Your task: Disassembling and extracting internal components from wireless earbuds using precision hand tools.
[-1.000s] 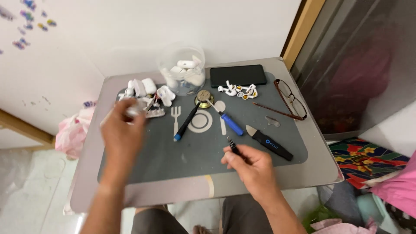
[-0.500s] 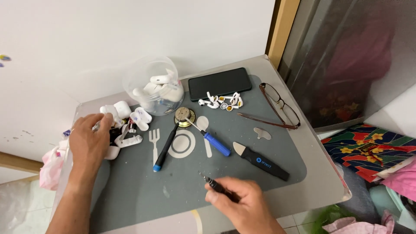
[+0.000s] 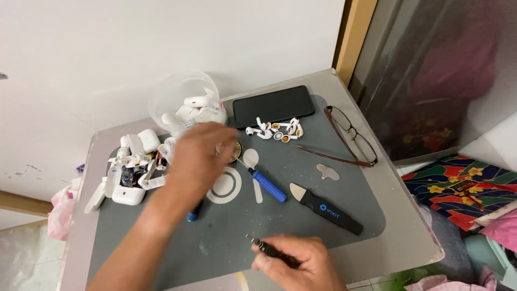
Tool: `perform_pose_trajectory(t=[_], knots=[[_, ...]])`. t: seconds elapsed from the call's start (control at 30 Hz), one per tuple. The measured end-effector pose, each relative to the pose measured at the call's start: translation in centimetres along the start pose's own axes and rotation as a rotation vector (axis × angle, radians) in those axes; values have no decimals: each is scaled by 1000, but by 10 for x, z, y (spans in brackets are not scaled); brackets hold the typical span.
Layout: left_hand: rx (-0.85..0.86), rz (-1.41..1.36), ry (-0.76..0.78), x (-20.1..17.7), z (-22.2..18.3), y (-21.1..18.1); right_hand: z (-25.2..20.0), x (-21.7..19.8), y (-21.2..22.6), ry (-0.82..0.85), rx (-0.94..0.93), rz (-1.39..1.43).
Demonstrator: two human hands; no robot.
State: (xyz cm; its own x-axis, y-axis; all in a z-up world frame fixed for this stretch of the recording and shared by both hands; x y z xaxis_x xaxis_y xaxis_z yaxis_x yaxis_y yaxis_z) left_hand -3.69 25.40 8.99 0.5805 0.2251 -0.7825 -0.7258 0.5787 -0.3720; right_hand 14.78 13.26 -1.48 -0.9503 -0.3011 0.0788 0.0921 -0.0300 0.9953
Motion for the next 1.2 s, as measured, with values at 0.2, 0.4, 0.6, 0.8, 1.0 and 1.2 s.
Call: perform_pose_trajectory(t=[0.2,0.4,0.6,0.8,1.0,1.2], knots=[[249,287,183,83,38,1,-1,0,-8,23,13,90],[185,598,535,125,56,23,0,-2,-1,-40,64,83],[118,560,656,133,67,33,-1,-4,-5,15,59,38],[125,444,521,119,64,25,-2,-6,-11,-8,164,112],[87,235,188,43,38,-29,-5,-27,-40,-473,227,517],[321,223,8,12,-67,-111,7,-18,-13,-350,110,555]])
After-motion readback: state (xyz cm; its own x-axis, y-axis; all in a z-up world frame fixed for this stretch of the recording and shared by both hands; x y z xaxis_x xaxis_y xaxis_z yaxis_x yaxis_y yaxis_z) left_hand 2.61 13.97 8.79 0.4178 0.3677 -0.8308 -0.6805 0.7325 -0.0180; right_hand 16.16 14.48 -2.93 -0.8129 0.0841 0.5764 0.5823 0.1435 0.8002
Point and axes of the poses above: each hand's wrist, its own z-axis towards the middle knuckle, its own x-axis out of the palm, y = z × x, the point moved 6 cm from there along z, towards the middle knuckle, and after that the axes turned 3 degrees about y, right-handed, at the moved point
